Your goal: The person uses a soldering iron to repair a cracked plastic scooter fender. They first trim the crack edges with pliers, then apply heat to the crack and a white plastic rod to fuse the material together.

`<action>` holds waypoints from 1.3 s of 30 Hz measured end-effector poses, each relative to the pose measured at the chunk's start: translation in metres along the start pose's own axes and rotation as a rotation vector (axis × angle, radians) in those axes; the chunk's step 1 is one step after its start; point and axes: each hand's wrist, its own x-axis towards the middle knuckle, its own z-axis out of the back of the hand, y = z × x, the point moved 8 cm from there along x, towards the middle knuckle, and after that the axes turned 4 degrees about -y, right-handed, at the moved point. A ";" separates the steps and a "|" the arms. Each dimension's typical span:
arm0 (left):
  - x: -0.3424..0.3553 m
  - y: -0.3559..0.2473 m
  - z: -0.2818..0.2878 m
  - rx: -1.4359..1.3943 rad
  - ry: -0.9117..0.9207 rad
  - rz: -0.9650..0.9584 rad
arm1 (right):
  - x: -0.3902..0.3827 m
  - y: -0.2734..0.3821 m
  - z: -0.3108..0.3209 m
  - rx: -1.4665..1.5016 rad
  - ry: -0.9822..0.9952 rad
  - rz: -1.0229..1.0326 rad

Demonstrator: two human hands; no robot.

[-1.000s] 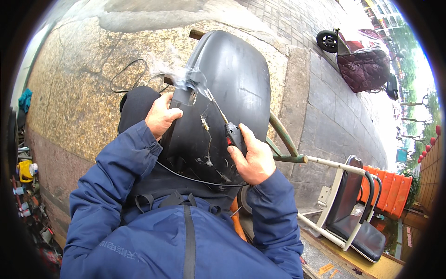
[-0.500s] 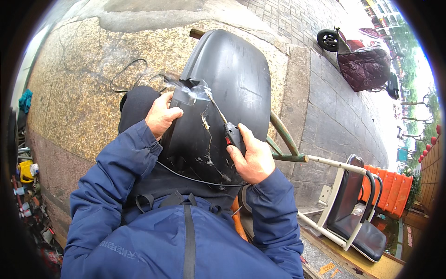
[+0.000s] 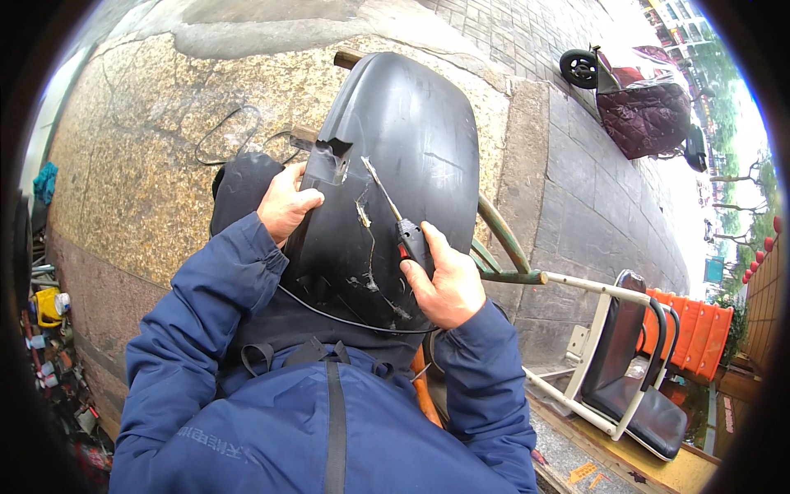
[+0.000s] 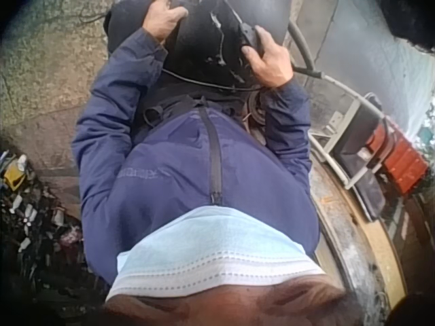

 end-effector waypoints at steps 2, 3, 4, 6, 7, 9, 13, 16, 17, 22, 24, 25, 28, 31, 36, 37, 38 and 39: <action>0.001 0.002 0.000 0.001 0.014 -0.002 | 0.000 -0.002 0.000 0.001 0.012 -0.020; 0.002 0.003 0.001 0.026 0.005 -0.017 | 0.000 -0.004 0.000 0.002 0.019 -0.030; 0.004 0.004 0.003 0.044 -0.007 -0.030 | 0.000 -0.003 0.000 -0.005 0.015 -0.021; 0.007 0.006 0.006 0.084 -0.029 -0.061 | 0.001 -0.003 0.000 -0.018 0.007 -0.004; 0.008 0.007 0.008 0.107 -0.040 -0.080 | 0.001 -0.002 0.002 -0.008 -0.007 0.008; 0.010 0.006 0.007 0.138 -0.020 -0.121 | 0.001 0.001 0.005 0.019 -0.038 0.041; 0.010 0.005 0.003 0.122 0.041 -0.095 | 0.004 0.004 0.006 -0.024 -0.036 0.074; 0.006 0.003 0.002 0.114 0.040 -0.050 | 0.005 -0.001 0.003 -0.015 0.014 -0.006; 0.005 0.001 0.001 0.116 0.042 -0.056 | 0.005 -0.002 0.003 -0.016 0.021 -0.016; 0.003 0.000 -0.002 0.012 0.007 -0.008 | 0.007 0.001 0.005 -0.021 0.006 0.018; 0.002 0.000 -0.003 -0.005 0.011 0.018 | 0.005 0.001 0.007 0.028 -0.007 0.001; 0.001 -0.001 -0.003 0.005 0.012 0.018 | 0.005 0.002 0.008 0.057 -0.041 0.002; -0.002 -0.002 0.003 0.087 -0.009 -0.007 | -0.003 0.002 0.006 0.201 -0.112 -0.041; -0.003 -0.006 0.006 0.180 0.010 -0.097 | -0.015 0.004 -0.006 0.254 -0.165 -0.063; -0.022 -0.036 0.004 0.706 -0.175 -0.382 | -0.036 0.000 -0.025 0.464 -0.299 -0.098; -0.043 -0.054 -0.007 0.925 -0.211 -0.612 | -0.040 -0.003 -0.028 0.503 -0.323 -0.138; -0.057 -0.066 -0.019 0.917 -0.153 -0.735 | -0.043 -0.003 -0.028 0.567 -0.351 -0.123; -0.072 -0.073 -0.031 0.905 -0.103 -0.827 | -0.046 -0.002 -0.029 0.627 -0.377 -0.101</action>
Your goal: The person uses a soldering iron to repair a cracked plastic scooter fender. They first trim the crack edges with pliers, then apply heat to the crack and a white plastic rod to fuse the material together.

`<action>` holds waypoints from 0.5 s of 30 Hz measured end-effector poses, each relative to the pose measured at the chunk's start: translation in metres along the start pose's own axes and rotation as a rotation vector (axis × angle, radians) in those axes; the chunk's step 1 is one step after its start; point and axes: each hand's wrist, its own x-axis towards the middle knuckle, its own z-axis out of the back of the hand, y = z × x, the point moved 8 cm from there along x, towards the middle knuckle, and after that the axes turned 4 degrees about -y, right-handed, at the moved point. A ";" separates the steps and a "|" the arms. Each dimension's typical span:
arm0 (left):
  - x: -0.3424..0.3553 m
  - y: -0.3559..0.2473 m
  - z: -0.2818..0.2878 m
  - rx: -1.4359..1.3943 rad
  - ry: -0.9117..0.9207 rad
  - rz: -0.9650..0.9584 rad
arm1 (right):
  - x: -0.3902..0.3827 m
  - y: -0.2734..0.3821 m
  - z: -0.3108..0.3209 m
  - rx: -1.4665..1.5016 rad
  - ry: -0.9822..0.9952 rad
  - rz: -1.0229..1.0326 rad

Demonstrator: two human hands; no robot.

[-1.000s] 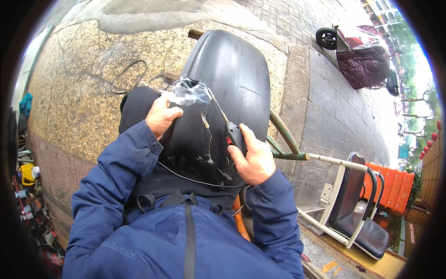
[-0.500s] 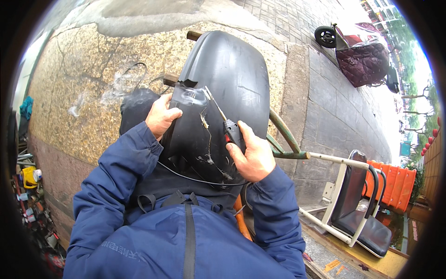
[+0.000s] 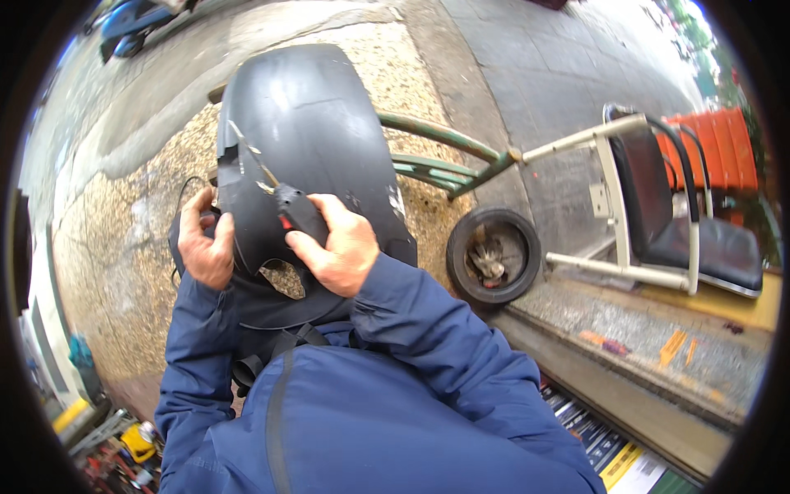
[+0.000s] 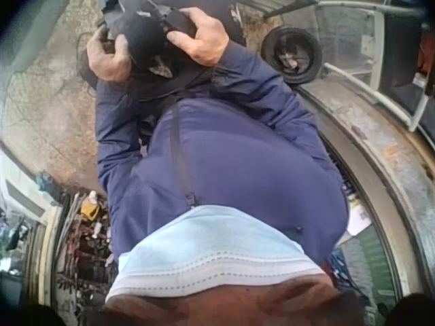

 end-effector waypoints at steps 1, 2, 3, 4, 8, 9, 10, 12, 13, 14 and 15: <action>-0.008 0.004 -0.012 -0.272 0.095 0.254 | -0.001 0.000 0.001 0.056 -0.036 0.021; -0.012 -0.014 -0.024 -0.425 0.229 0.213 | -0.003 0.001 0.002 0.112 -0.069 0.063; -0.021 -0.021 -0.043 -0.550 0.411 0.325 | -0.001 -0.001 -0.001 0.166 -0.068 0.062; -0.027 -0.026 -0.059 -0.654 0.568 0.425 | 0.000 -0.005 -0.002 0.168 -0.087 0.050; -0.021 -0.039 -0.086 -0.869 0.658 0.447 | 0.012 -0.023 -0.005 0.234 -0.072 0.000; -0.022 -0.038 -0.090 -0.856 0.672 0.460 | 0.013 -0.025 -0.002 0.254 -0.086 0.020; -0.026 -0.031 -0.094 -0.778 0.682 0.539 | 0.013 -0.033 -0.002 0.257 -0.090 -0.032; -0.033 -0.039 -0.099 -0.928 0.724 0.534 | 0.011 -0.038 -0.006 0.257 -0.080 0.003; -0.035 -0.038 -0.103 -0.967 0.676 0.568 | 0.011 -0.042 -0.011 0.217 -0.096 0.016; -0.036 -0.038 -0.109 -1.038 0.627 0.598 | 0.012 -0.045 -0.016 0.221 -0.110 0.043; -0.034 -0.036 -0.112 -0.986 0.586 0.569 | 0.013 -0.050 -0.019 0.211 -0.114 0.049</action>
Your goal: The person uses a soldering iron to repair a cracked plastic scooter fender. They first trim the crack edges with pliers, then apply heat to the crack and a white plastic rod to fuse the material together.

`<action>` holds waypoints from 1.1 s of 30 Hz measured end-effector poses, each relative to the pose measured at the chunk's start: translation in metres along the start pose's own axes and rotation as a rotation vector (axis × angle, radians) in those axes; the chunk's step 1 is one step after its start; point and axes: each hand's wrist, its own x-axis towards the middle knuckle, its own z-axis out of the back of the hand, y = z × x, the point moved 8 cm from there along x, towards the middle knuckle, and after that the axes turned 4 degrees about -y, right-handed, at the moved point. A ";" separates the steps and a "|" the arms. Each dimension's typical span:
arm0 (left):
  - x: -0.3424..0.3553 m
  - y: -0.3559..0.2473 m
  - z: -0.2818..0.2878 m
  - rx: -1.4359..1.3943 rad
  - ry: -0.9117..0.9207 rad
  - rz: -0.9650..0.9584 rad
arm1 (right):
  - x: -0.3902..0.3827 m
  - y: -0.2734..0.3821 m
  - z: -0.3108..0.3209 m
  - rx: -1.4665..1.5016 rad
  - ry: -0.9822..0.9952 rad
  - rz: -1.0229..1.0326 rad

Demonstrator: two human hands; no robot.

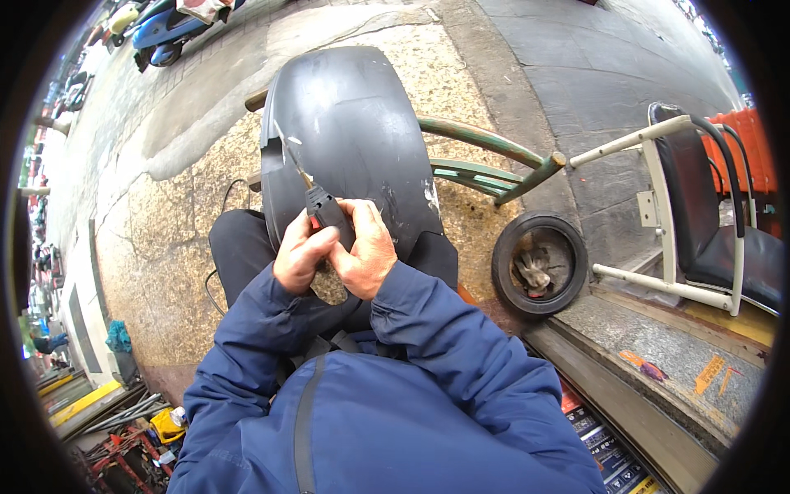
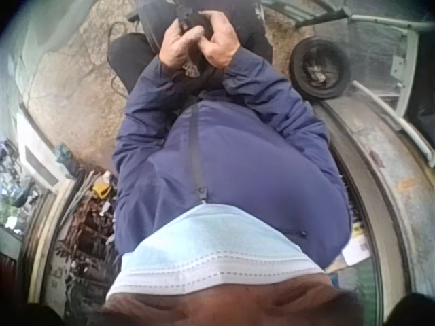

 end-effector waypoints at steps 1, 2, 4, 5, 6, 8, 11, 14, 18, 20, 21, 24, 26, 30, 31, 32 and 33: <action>0.006 0.007 0.001 0.031 -0.041 0.020 | 0.001 -0.006 -0.002 0.013 -0.001 -0.001; 0.012 0.014 0.002 0.012 -0.077 0.054 | 0.002 -0.012 -0.003 0.044 0.001 -0.004; 0.020 0.021 0.002 -0.065 -0.127 0.028 | 0.006 -0.025 -0.001 0.104 0.010 -0.058; 0.024 0.023 0.006 0.012 -0.131 0.027 | 0.007 -0.029 0.000 0.198 0.017 -0.078; 0.028 0.024 0.008 0.037 -0.148 0.005 | 0.008 -0.033 -0.001 0.250 0.067 -0.111; 0.035 0.029 0.016 0.023 -0.210 -0.011 | 0.011 -0.044 0.003 0.381 0.041 -0.195; 0.048 0.032 0.035 0.057 -0.318 -0.013 | 0.021 -0.056 0.007 0.440 0.025 -0.263; 0.055 0.031 0.038 0.071 -0.288 -0.065 | 0.033 -0.064 0.009 0.486 -0.026 -0.295; 0.066 0.034 0.046 0.182 -0.280 -0.055 | 0.040 -0.073 0.031 0.534 -0.071 -0.404; 0.070 0.037 0.050 0.205 -0.265 -0.030 | 0.032 -0.070 0.076 0.514 -0.138 -0.359; 0.073 0.037 0.052 0.209 -0.253 -0.038 | 0.022 -0.065 0.112 0.451 -0.164 -0.317; 0.082 0.041 0.066 0.243 -0.272 0.001 | -0.032 -0.086 0.216 0.210 -0.426 -0.572; 0.087 0.042 0.071 0.258 -0.261 0.002 | -0.079 -0.099 0.256 0.018 -0.498 -0.729; 0.093 0.045 0.077 0.261 -0.244 0.038 | -0.166 -0.119 0.256 -0.266 -0.424 -0.960; 0.094 0.046 0.081 0.265 -0.279 0.073 | -0.183 -0.123 0.250 -0.364 -0.346 -1.017; 0.096 0.044 0.079 0.306 -0.251 0.061 | -0.199 -0.125 0.245 -0.426 -0.293 -1.075; 0.096 0.043 0.080 0.321 -0.251 0.063 | -0.213 -0.127 0.241 -0.447 -0.256 -1.114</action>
